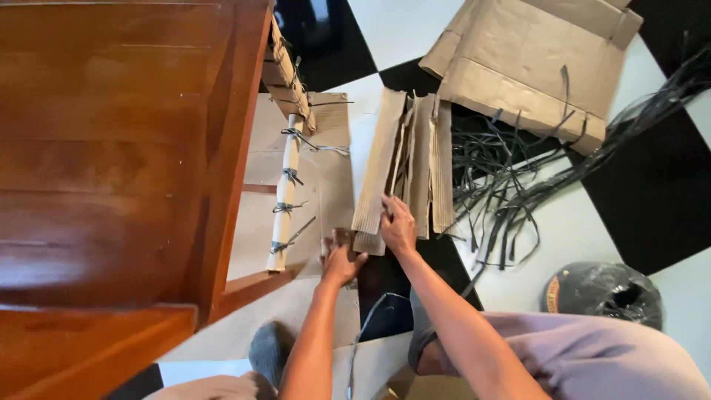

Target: Securing protective cardboard padding to furniture legs using plastic ties

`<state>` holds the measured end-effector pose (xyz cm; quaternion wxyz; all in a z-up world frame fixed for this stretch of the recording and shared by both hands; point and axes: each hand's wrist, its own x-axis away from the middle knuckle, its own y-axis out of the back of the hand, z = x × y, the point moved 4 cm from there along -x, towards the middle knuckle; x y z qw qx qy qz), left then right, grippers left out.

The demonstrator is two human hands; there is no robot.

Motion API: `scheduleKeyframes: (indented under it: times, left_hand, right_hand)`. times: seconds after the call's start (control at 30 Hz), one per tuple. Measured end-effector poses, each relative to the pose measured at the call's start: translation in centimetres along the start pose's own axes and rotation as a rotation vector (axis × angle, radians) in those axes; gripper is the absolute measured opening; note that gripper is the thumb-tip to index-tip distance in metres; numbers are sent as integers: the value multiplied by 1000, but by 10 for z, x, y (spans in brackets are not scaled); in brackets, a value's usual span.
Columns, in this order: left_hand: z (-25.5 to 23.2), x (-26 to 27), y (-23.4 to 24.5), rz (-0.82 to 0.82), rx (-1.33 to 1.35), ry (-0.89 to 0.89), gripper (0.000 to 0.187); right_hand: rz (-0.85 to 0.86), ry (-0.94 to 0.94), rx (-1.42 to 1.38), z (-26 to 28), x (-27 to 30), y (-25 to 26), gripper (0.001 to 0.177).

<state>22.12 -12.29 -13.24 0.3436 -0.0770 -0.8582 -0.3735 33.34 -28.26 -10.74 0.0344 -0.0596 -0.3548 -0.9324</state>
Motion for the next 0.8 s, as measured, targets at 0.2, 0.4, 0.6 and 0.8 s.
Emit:
scheduleKeyframes:
  times: [0.2,0.4,0.6,0.8]
  left_hand:
    - [12,20,-30,-12,78,-67,84]
    - [21,30,-43,8,125,-110,77]
    - [34,36,-52,-19,187,-116,67]
    - [49,40,-56,-199,271,-105,53]
  right_hand:
    - [-410,52,100,-41,13,40,23]
    - [19,-279,156,-90,9,17,38]
    - [-114,-343,106,-134,5,-4,20]
    - [-313,-374,-201,-60,30,38,30]
